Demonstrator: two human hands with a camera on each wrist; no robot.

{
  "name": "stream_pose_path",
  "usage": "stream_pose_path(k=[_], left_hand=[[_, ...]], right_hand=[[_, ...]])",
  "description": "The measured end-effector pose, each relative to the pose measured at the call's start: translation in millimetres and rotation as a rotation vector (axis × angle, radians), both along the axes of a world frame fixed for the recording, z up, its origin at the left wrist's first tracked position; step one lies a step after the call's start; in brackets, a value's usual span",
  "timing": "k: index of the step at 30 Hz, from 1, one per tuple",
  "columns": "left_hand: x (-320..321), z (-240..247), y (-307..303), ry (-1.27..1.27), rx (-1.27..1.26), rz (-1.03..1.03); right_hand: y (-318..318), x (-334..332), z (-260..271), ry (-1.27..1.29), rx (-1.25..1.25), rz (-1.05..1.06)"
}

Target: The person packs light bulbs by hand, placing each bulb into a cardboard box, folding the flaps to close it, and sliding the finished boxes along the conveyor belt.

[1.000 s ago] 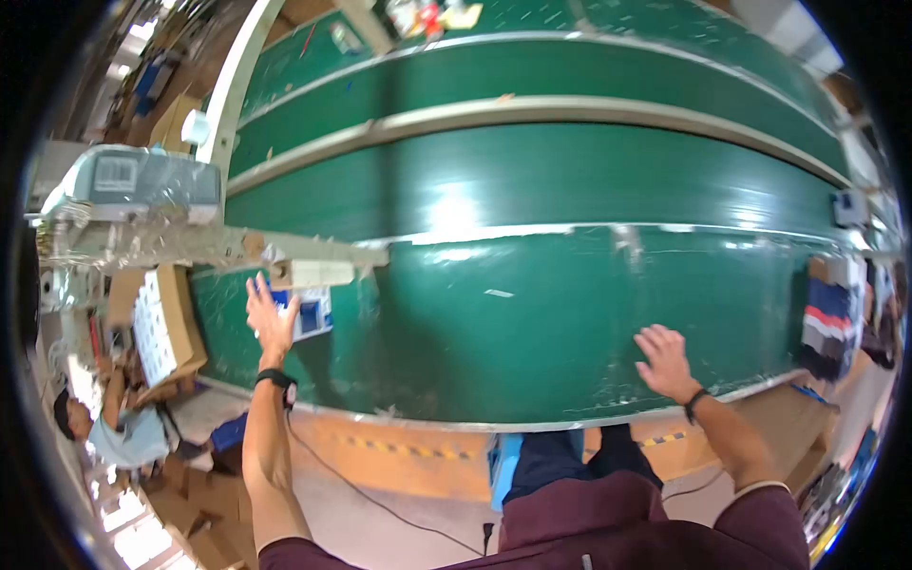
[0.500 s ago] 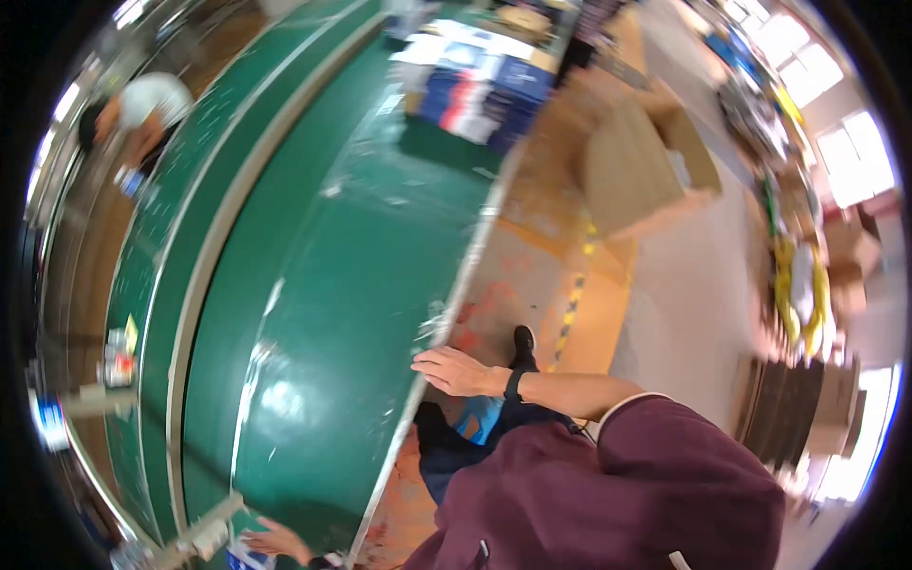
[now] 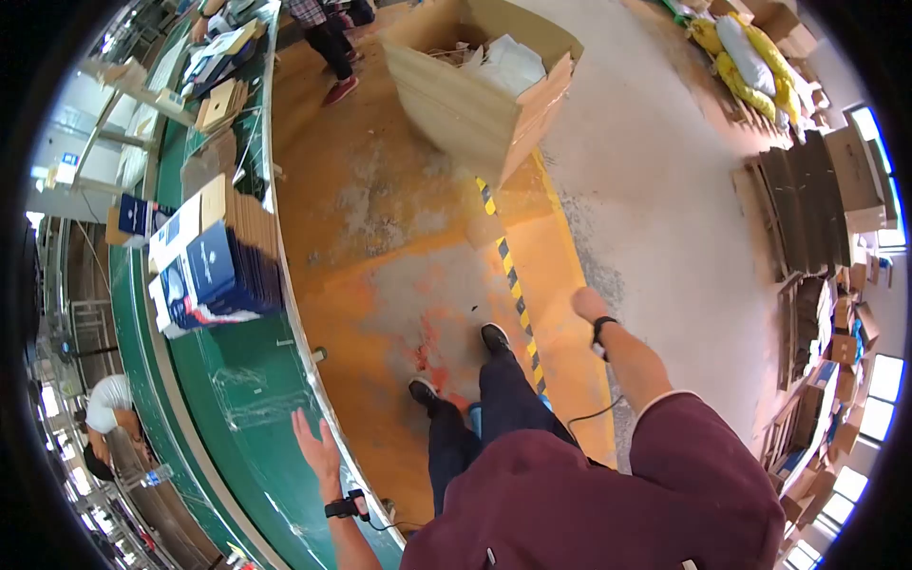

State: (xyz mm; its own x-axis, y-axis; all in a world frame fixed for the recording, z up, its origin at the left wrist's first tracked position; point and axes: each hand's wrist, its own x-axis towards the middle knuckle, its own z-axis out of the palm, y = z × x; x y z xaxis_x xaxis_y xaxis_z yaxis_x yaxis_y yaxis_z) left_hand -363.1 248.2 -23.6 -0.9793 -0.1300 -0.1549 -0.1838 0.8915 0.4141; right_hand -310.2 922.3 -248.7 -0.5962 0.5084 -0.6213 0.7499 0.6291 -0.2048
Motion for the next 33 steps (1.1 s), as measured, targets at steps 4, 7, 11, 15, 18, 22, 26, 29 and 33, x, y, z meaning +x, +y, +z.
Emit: stream_pose_path(k=[4, 7, 11, 15, 18, 22, 26, 29, 33], left_hand=[[-81, 4, 1, 0.084, -0.025, -0.057], [-157, 52, 31, 0.245, -0.008, 0.127], [-239, 75, 42, 0.534, -0.063, 0.037], [-277, 96, 57, 0.599, -0.055, -0.106], [-313, 105, 34, 0.607, -0.047, -0.074], [-420, 147, -65, 0.699, 0.047, 0.250], [-574, 149, -192, 0.686, -0.282, 0.357], [-658, 108, -273, 0.598, -0.187, 0.283], [-670, 86, -301, 0.465, -0.160, 0.226]], right_hand=[[63, 17, -28, -0.002, 0.022, 0.257], [32, -9, -30, 0.119, -0.191, 0.061], [-36, -77, -48, 0.069, -0.379, 0.127], [-122, -173, -38, 0.187, -0.310, 0.411], [-174, -286, -7, 0.128, -0.474, 0.347], [-224, -378, 7, 0.245, -0.482, 0.532], [-245, -451, 38, 0.326, -0.428, 0.630], [-249, -470, 78, 0.411, -0.378, 0.599], [-225, -462, 99, 0.344, -0.401, 0.520]])
